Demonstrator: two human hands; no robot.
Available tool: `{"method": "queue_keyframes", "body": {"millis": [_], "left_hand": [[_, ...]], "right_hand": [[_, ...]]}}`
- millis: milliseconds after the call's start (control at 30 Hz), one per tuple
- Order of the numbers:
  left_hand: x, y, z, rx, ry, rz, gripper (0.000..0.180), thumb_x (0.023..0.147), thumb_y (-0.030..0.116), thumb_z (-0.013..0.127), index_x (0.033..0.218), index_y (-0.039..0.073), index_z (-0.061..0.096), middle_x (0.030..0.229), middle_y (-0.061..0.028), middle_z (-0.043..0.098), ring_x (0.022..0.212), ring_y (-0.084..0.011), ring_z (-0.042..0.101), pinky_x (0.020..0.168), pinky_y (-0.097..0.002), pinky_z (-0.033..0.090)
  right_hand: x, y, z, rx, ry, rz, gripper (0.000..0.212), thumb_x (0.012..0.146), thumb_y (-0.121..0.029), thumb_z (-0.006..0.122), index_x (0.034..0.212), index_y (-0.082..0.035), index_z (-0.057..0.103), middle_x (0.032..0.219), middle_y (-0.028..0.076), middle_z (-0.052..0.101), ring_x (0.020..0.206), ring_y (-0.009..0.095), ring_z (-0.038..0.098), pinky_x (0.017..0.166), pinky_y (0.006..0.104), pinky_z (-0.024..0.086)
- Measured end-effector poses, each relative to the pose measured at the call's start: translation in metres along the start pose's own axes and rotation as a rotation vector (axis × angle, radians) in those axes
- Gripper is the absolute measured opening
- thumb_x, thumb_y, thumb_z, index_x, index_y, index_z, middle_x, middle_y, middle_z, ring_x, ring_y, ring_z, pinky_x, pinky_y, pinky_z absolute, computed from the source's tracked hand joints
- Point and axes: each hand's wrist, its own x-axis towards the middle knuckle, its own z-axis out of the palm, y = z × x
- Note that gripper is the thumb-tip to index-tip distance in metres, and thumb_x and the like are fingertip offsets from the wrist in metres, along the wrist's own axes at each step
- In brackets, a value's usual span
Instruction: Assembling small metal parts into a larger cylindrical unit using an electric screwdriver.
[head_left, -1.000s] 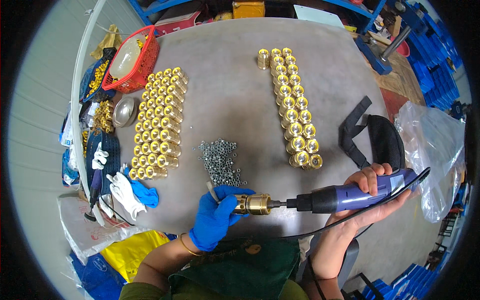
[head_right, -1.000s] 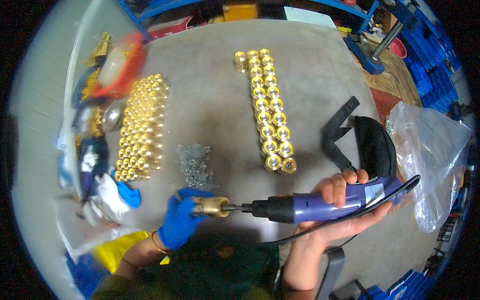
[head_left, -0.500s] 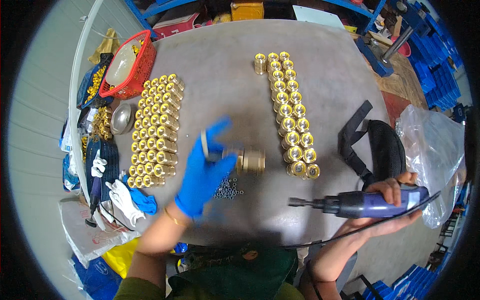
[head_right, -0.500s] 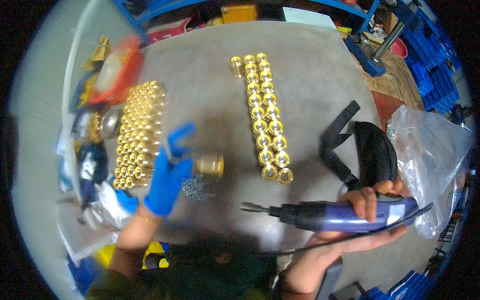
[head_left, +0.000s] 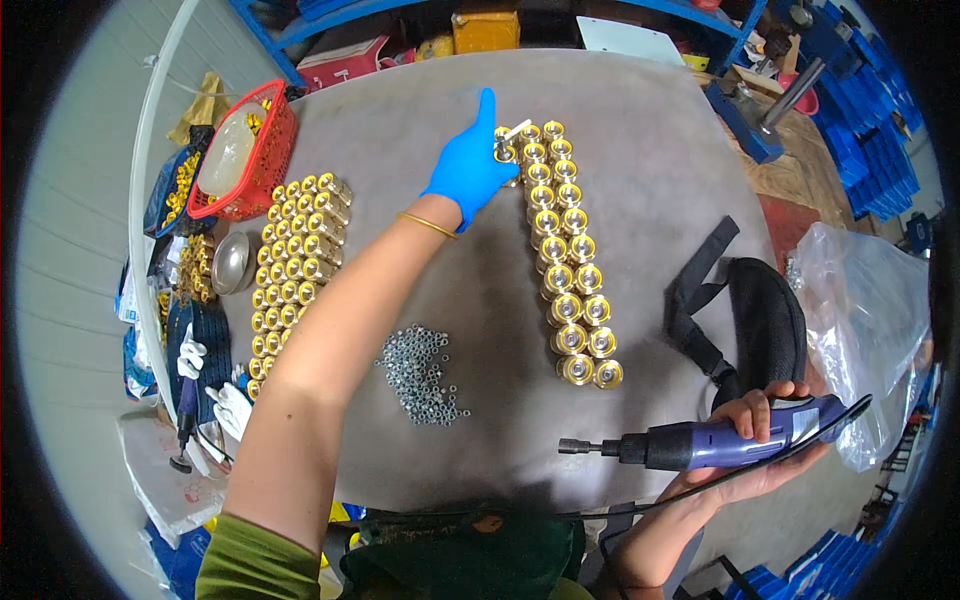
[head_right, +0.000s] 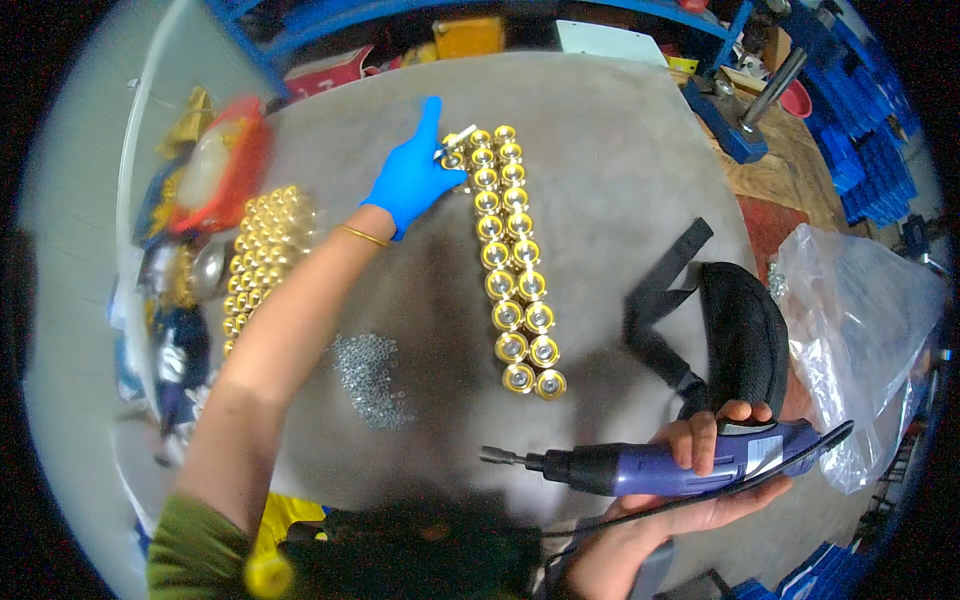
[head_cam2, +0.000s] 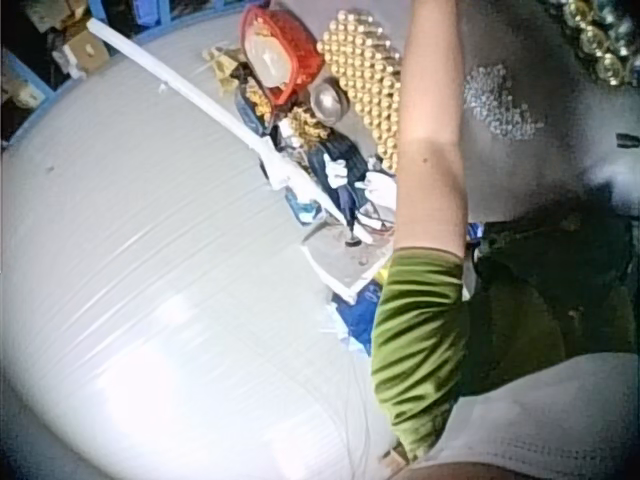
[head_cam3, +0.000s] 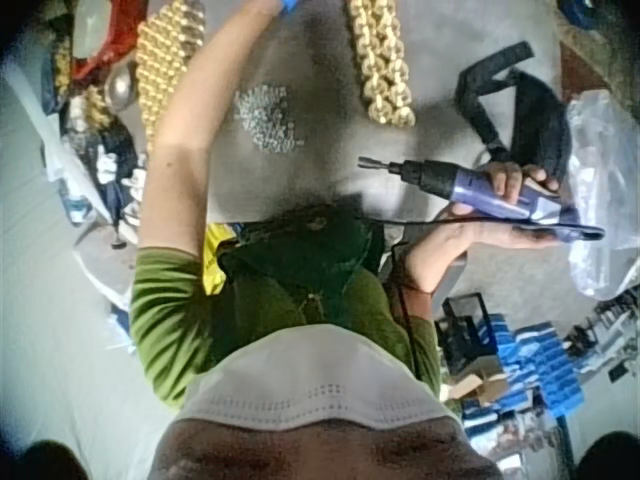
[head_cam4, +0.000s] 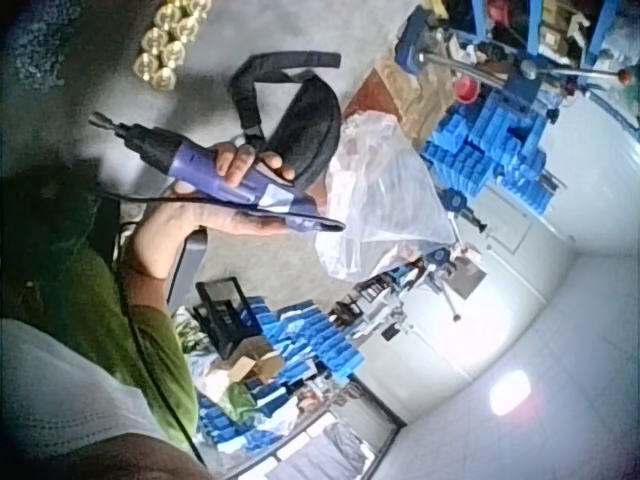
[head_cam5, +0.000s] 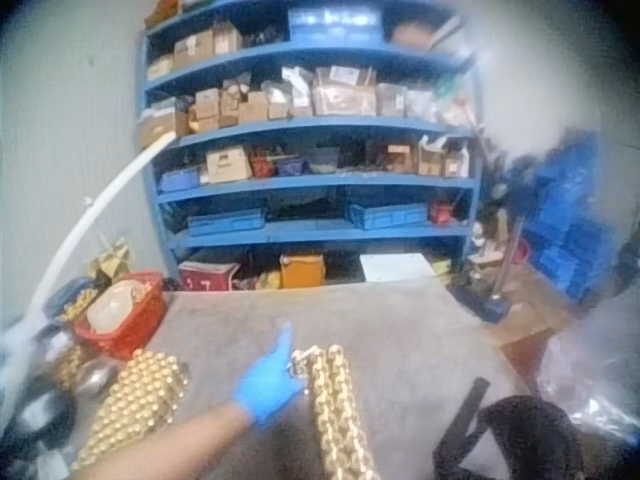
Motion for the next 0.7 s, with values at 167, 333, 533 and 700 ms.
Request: {"method": "queue_keyframes", "body": {"millis": [167,333,533,700], "left_hand": [[0.011,-0.017,-0.004,0.168,0.043,0.184,0.063,0.071,0.016,0.063,0.128,0.008,0.038,0.090,-0.0228,0.059,0.085,-0.0368,0.056,0.077,-0.0391,0.044],[-0.004,0.011,-0.036,-0.131,-0.030,-0.125,0.030,0.081,0.027,0.055,0.100,0.005,0.060,0.075,-0.0125,0.060,0.072,-0.0259,0.058,0.068,-0.0348,0.046],[-0.146,0.008,-0.082,-0.607,0.059,-0.307,0.022,0.085,0.014,0.052,0.103,0.005,0.060,0.070,-0.0031,0.056,0.063,-0.0087,0.052,0.055,-0.0261,0.042],[-0.234,-0.054,-0.067,-0.023,0.312,-0.136,0.017,0.078,0.012,0.062,0.094,0.006,0.063,0.072,-0.0083,0.056,0.062,-0.0151,0.054,0.055,-0.0281,0.043]], "right_hand": [[-0.003,0.007,0.005,0.007,0.062,0.029,0.052,0.081,-0.043,0.056,0.111,-0.004,0.042,0.104,0.013,0.052,0.053,0.011,0.042,0.045,0.0204,0.034],[-0.005,0.001,0.009,-0.034,0.022,0.050,0.052,0.080,-0.042,0.057,0.111,-0.004,0.042,0.102,0.012,0.052,0.056,0.010,0.041,0.046,0.0201,0.034],[-0.011,0.002,0.006,0.022,-0.067,0.089,0.050,0.080,-0.036,0.059,0.111,-0.002,0.041,0.101,0.014,0.051,0.059,0.011,0.042,0.053,0.0220,0.037],[-0.020,0.017,0.016,0.097,-0.143,0.216,0.050,0.081,-0.035,0.060,0.111,-0.001,0.040,0.101,0.015,0.050,0.061,0.012,0.041,0.057,0.0234,0.038]]}}
